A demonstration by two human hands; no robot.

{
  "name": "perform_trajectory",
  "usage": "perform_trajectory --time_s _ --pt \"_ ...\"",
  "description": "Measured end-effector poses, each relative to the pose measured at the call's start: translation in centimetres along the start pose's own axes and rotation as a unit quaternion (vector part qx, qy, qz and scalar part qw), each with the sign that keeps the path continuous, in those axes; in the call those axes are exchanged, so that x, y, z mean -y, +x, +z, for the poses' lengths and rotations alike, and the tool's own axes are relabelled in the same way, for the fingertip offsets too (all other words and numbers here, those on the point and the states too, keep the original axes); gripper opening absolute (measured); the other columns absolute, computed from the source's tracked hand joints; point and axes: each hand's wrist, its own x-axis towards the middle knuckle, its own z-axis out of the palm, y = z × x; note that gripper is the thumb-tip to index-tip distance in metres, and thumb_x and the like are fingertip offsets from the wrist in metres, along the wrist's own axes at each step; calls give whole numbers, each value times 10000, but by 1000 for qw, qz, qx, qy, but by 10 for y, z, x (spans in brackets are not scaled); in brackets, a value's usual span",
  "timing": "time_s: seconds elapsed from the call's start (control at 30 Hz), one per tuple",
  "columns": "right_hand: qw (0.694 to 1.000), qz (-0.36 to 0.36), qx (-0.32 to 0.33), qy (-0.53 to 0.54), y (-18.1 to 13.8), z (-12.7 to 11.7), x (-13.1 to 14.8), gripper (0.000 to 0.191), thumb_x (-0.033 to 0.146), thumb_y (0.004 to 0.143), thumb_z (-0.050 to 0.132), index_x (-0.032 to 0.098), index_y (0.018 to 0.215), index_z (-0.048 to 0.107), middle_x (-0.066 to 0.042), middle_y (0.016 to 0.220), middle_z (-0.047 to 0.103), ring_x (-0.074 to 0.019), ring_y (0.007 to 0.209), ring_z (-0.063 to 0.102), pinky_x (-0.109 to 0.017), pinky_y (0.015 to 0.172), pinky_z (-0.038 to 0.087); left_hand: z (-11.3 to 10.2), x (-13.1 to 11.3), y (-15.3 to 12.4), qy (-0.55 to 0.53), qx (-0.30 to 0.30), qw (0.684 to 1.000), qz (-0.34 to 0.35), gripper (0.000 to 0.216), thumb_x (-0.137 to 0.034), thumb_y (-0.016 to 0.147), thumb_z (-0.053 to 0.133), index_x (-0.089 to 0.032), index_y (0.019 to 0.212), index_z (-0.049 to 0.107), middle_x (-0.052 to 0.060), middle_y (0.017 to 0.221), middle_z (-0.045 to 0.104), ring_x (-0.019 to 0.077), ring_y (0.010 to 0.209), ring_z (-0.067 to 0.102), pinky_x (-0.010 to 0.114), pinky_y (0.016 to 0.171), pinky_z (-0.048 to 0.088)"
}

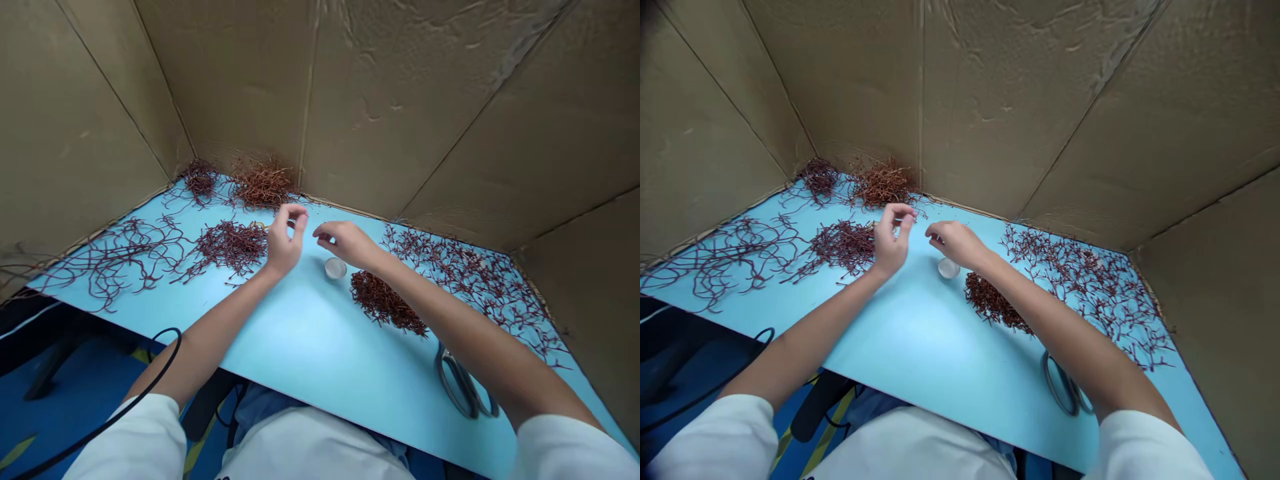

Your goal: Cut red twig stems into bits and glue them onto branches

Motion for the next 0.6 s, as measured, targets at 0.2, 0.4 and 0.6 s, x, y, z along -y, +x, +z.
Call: perform_trajectory --time_s 0.2,0.4,0.6 --pt "997 -33 23 -68 48 25 47 262 285 1050 621 161 1274 678 -152 1263 741 -258 1050 721 -322 793 504 -63 50 46 342 44 934 -90 241 -316 1043 424 -206 966 624 182 1111 733 357 1133 630 496 1041 442" --pt "989 -90 27 -115 70 46 69 211 183 1065 522 118 1184 684 -171 1184 735 -270 1043 710 -339 790 503 -68 58 46 369 61 917 -134 317 -368 1045 430 -179 976 675 199 1055 769 366 1012 687 465 935 486" --pt "985 -101 34 -135 71 52 65 274 53 1032 461 114 1166 692 -163 1112 750 -235 935 704 -334 746 456 -100 37 54 348 94 925 -122 402 -405 1072 383 -156 1103 696 178 1172 765 310 1078 690 418 1002 501"
